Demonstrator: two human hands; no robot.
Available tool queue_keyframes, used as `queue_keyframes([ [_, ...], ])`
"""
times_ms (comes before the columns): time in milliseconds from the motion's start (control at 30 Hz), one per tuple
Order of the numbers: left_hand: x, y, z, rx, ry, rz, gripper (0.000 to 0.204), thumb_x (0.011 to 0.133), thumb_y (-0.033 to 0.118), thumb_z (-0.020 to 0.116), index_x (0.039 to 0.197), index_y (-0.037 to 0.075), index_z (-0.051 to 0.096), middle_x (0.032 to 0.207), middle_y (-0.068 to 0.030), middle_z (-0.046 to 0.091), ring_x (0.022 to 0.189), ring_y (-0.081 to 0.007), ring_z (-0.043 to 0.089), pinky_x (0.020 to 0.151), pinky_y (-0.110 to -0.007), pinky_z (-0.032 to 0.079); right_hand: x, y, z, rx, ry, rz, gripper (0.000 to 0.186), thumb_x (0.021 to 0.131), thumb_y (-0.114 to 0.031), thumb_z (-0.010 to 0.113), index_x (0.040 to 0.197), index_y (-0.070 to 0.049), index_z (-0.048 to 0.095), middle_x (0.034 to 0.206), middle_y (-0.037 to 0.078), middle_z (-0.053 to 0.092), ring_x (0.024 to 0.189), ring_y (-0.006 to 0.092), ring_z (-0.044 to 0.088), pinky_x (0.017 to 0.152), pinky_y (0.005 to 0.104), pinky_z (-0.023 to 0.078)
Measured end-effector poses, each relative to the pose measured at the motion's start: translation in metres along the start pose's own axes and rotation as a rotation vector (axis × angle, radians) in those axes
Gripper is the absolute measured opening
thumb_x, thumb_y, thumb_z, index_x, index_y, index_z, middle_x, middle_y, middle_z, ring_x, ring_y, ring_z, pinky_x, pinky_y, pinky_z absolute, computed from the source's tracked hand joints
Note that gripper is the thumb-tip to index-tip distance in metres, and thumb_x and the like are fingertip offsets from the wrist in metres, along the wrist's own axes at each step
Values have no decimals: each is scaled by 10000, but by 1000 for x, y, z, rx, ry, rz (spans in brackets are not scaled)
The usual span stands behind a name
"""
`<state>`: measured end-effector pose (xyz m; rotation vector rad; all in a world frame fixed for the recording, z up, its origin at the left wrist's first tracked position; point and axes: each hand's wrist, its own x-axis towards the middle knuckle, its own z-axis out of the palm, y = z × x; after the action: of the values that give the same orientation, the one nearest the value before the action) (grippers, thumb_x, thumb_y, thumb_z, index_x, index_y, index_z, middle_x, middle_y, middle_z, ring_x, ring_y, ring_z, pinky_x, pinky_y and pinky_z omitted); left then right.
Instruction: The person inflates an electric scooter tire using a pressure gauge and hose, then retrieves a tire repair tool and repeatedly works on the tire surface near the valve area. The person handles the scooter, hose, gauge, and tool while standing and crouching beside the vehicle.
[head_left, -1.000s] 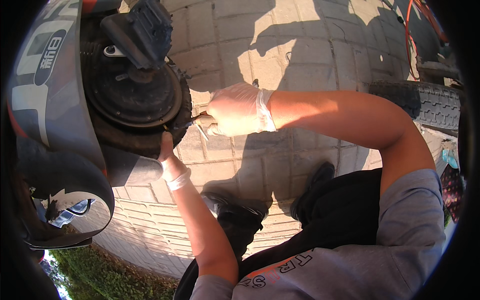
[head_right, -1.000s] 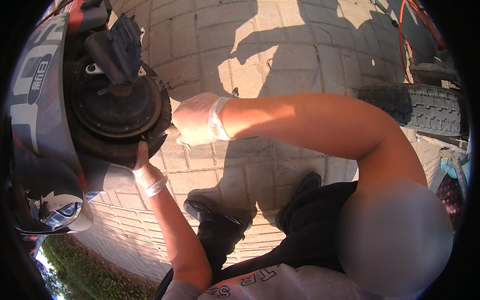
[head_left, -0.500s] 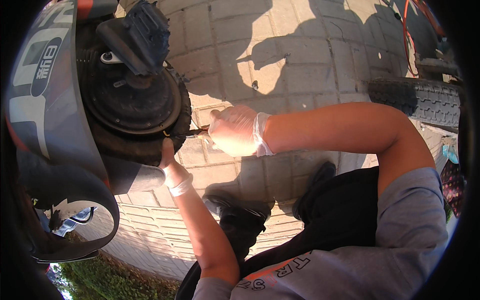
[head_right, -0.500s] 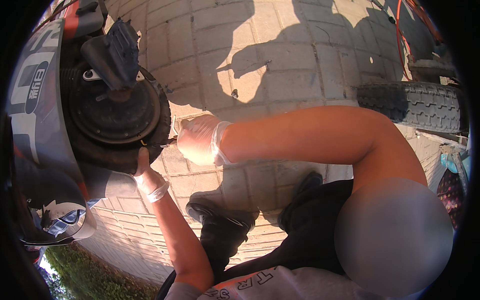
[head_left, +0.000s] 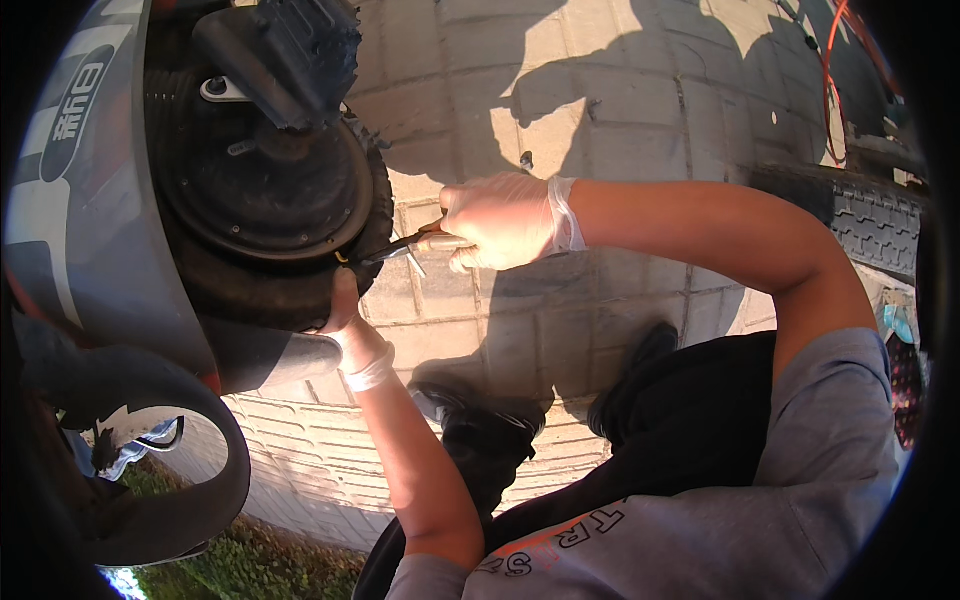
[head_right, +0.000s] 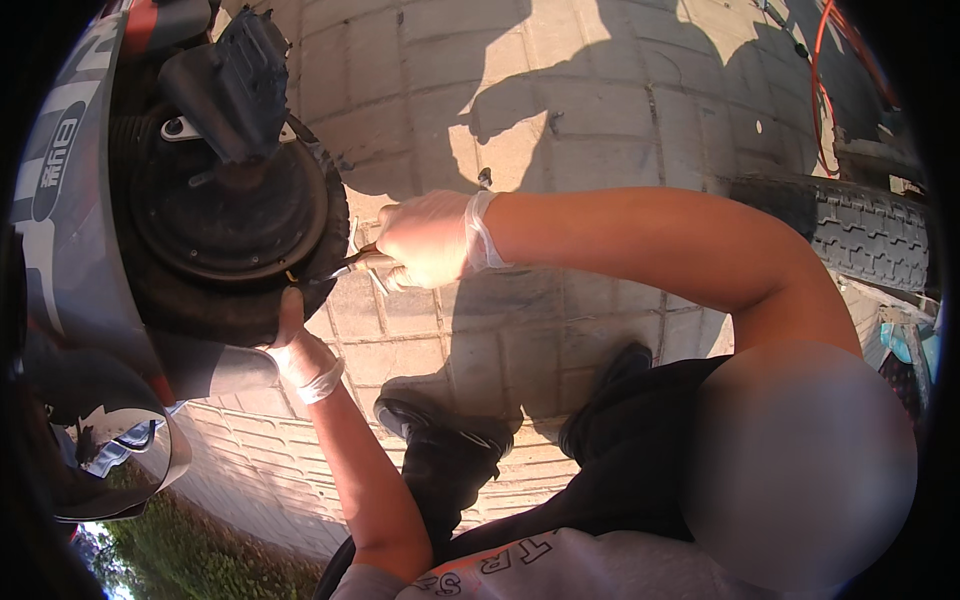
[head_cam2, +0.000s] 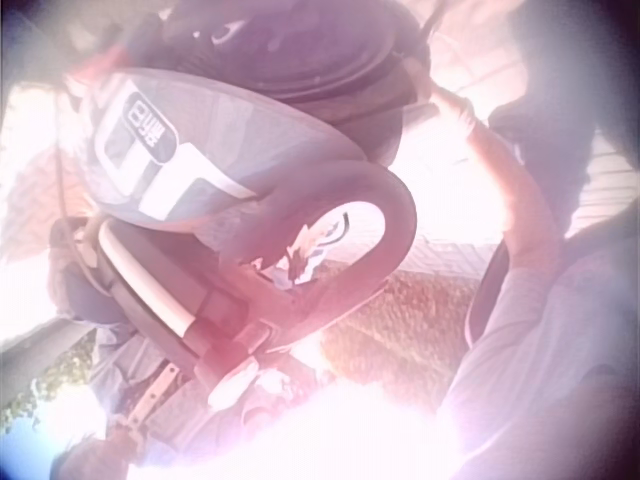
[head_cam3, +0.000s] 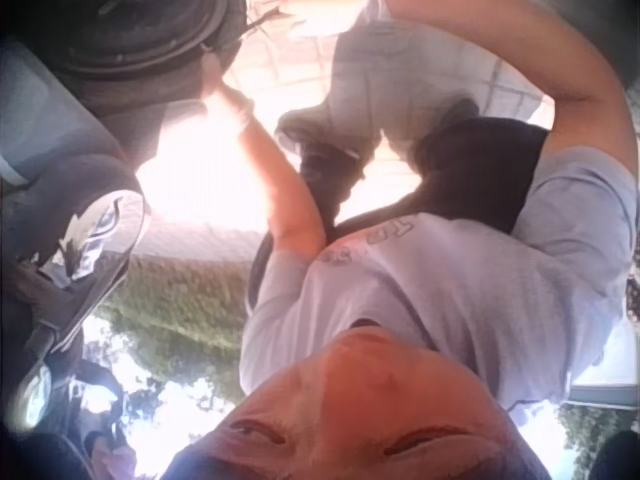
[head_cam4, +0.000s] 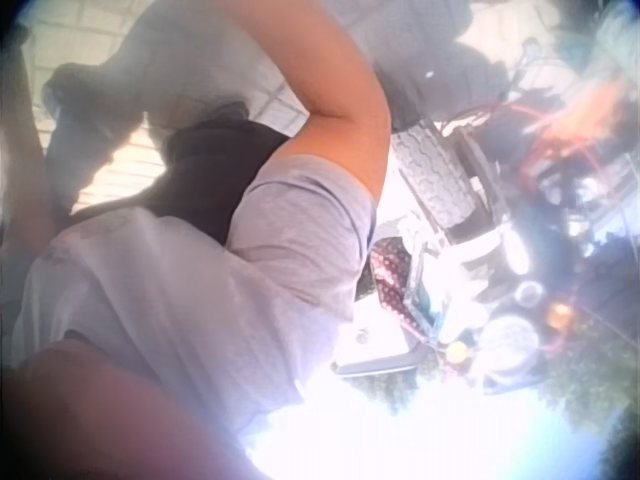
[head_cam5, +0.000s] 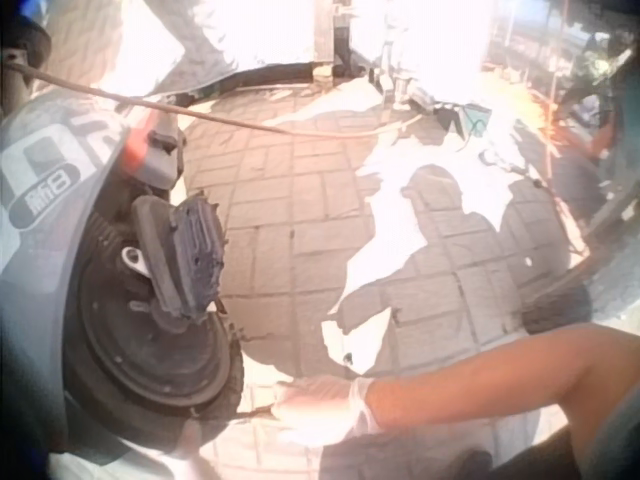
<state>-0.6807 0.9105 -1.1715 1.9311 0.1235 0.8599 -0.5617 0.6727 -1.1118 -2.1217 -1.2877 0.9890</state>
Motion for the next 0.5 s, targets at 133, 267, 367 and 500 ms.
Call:
queue_keyframes([
  [133, -1, 21, 9, -201, 74, -257, 917, 623, -121, 622, 1463, 102, 327, 1438, -72, 400, 1289, -263, 405, 1138, -412, 278, 0, 0, -4, -32, 3, -2, 340, 854, -329, 659, 905, 6, 653, 983, 167, 564, 880, 348, 616, 768, 437, 517],
  [267, 4, 53, 19, -243, 111, -443, 912, 627, -124, 615, 1462, 98, 324, 1439, -71, 398, 1284, -265, 410, 1135, -412, 284, 0, -6, -4, -169, 110, -65, 310, 838, -301, 665, 868, 8, 663, 976, 161, 568, 871, 336, 625, 716, 433, 531],
  [367, 4, 57, 23, -267, 130, -444, 907, 629, -123, 613, 1461, 94, 326, 1440, -73, 399, 1281, -265, 413, 1132, -410, 290, -1, -18, 0, -213, 121, -16, 275, 828, -259, 660, 830, 17, 664, 940, 168, 572, 827, 327, 637, 674, 435, 536],
  [500, 1, 38, 23, -236, 147, -298, 746, 697, -52, 633, 1398, 36, 390, 1372, -87, 459, 1172, -212, 473, 1077, -352, 329, -7, -29, 2, -260, 167, -47, 241, 801, -180, 646, 830, 58, 673, 915, 188, 600, 782, 334, 656, 628, 430, 551],
])
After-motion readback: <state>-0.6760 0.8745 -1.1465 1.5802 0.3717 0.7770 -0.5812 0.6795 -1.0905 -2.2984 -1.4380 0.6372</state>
